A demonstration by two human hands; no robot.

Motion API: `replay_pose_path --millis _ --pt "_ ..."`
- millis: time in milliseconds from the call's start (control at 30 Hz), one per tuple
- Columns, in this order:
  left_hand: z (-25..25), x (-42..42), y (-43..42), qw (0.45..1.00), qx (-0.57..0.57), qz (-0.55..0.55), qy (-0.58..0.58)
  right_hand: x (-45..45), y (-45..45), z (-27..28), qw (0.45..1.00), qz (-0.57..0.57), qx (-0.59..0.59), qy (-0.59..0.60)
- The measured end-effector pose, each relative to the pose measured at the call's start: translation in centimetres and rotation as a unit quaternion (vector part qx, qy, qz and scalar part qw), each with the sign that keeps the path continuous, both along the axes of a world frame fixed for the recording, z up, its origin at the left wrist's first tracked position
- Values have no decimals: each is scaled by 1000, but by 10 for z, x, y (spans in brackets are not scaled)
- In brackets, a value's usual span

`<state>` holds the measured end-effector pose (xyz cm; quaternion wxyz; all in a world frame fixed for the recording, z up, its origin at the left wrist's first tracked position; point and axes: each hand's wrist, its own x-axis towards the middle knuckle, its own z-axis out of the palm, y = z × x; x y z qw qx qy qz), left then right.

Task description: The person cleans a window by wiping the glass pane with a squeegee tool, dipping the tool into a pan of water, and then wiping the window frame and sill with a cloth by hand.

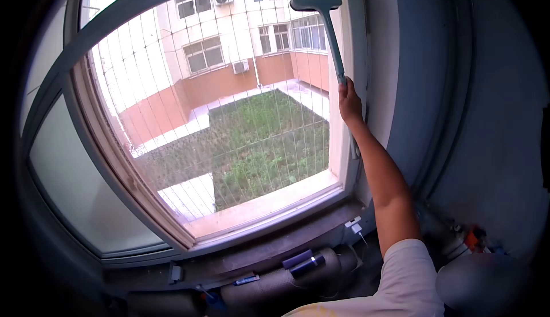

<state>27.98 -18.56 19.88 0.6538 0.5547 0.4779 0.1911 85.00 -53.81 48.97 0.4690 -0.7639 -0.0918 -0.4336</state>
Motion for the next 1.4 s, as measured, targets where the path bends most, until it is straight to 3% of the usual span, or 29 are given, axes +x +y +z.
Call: replay_pose_path --millis 200,433,500,567,633,733,833,867,900,933,1000,1033,1067,1200,1300,1400 --pt "-13 3 5 999 -33 -14 10 -4 -7 -99 998 -1 9 56" --pt "-27 4 5 1000 3 -10 1 -57 18 -307 985 27 59 158" --pt "-27 -3 7 1000 -25 -10 12 -91 16 -342 960 13 41 278" --pt "-28 -9 9 1000 -26 -10 14 -124 12 -372 938 44 67 338" --pt "-30 -7 11 1000 -21 -12 4 -145 11 -433 931 -5 55 360" --pt "-40 0 15 999 -25 -15 -22 -172 -1 -497 878 31 135 459" --pt "-39 12 11 997 23 -29 -69 -182 -9 -463 889 50 143 432" --pt "-67 12 25 993 67 -55 -81 -193 -14 -430 902 48 123 411" --pt "-65 14 26 992 64 -61 -85 -195 -15 -386 954 24 28 299" --pt "-62 18 25 993 61 -62 -85 -194 -15 -334 954 42 20 296" --pt "-56 21 21 993 54 -60 -85 -162 -13 -242 994 33 -26 102" --pt "-54 22 20 993 53 -61 -85 -151 -9 -185 987 24 -36 157" --pt "-52 22 19 993 52 -59 -86 -122 -9 -151 998 18 -47 47" --pt "-49 22 18 994 49 -53 -85 -87 -6 5 994 47 -82 -48" --pt "-47 17 18 995 50 -45 -79 -83 -9 59 987 78 -134 -46" --pt "-48 17 16 996 46 -36 -72 -69 -15 74 980 95 -177 -21"
